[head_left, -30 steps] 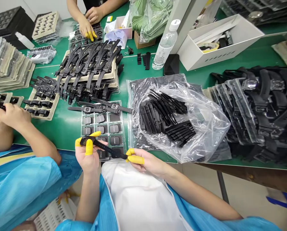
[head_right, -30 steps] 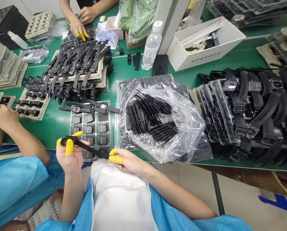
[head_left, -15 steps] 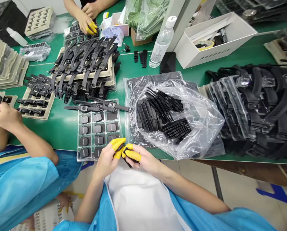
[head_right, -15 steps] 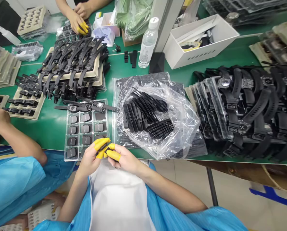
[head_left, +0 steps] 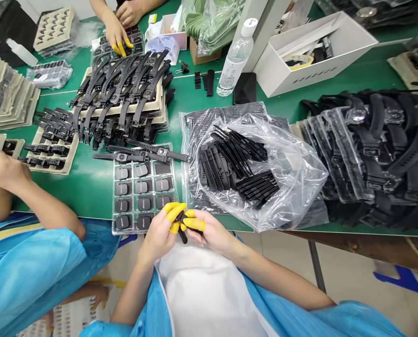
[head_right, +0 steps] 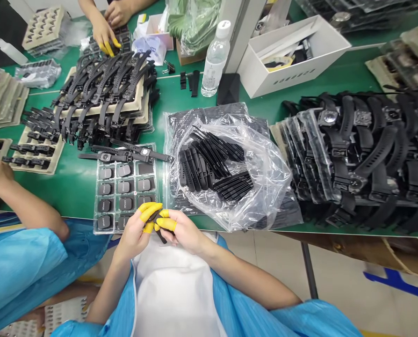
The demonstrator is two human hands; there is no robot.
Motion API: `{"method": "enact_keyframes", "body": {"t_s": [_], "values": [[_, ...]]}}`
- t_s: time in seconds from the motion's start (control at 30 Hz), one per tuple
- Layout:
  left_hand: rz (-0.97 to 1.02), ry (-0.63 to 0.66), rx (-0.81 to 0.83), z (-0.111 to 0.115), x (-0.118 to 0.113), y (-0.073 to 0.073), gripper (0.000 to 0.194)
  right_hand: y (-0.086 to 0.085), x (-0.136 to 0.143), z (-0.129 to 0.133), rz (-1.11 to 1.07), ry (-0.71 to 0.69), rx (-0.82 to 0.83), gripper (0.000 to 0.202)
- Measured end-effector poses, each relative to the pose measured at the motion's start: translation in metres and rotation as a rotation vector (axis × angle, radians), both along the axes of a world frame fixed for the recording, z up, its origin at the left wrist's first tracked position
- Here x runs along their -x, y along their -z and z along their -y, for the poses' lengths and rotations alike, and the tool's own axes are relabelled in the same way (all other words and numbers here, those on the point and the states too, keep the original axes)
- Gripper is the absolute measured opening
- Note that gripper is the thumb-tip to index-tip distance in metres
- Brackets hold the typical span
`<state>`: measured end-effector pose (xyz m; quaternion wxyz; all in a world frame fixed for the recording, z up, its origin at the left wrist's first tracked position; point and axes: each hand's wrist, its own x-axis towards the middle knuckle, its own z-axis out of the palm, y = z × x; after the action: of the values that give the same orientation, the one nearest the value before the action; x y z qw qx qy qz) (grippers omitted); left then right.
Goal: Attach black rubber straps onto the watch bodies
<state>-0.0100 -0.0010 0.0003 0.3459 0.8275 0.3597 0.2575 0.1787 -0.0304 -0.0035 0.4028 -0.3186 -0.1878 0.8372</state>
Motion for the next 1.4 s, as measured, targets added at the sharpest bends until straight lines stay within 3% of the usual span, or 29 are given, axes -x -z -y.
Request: {"method": "enact_keyframes", "body": {"t_s": [0.27,0.63,0.73,0.9,1.07,1.2,1.4], "values": [[-0.016,0.111,0.059,-0.002,0.001,-0.015,0.056,-0.007,0.0,-0.002,-0.042,0.042,0.103,0.033],[-0.345,0.098,-0.29,-0.002,-0.006,-0.021,0.045,-0.001,-0.003,0.0,0.009,-0.042,0.13,0.029],[-0.339,0.106,-0.269,-0.001,-0.006,-0.019,0.044,0.001,-0.004,0.002,0.03,-0.049,0.114,0.03],[-0.172,0.153,-0.083,-0.002,-0.002,-0.018,0.048,0.002,-0.004,0.006,0.068,-0.041,0.073,0.031],[-0.05,0.172,0.026,-0.002,-0.001,-0.017,0.053,-0.001,-0.002,0.007,-0.111,-0.042,0.177,0.032],[-0.024,0.147,0.013,0.002,-0.002,-0.014,0.058,-0.003,0.001,0.006,-0.156,0.008,0.154,0.035],[-0.137,0.151,-0.066,-0.001,0.0,-0.017,0.062,-0.002,-0.002,0.006,0.005,-0.027,0.085,0.038]]}}
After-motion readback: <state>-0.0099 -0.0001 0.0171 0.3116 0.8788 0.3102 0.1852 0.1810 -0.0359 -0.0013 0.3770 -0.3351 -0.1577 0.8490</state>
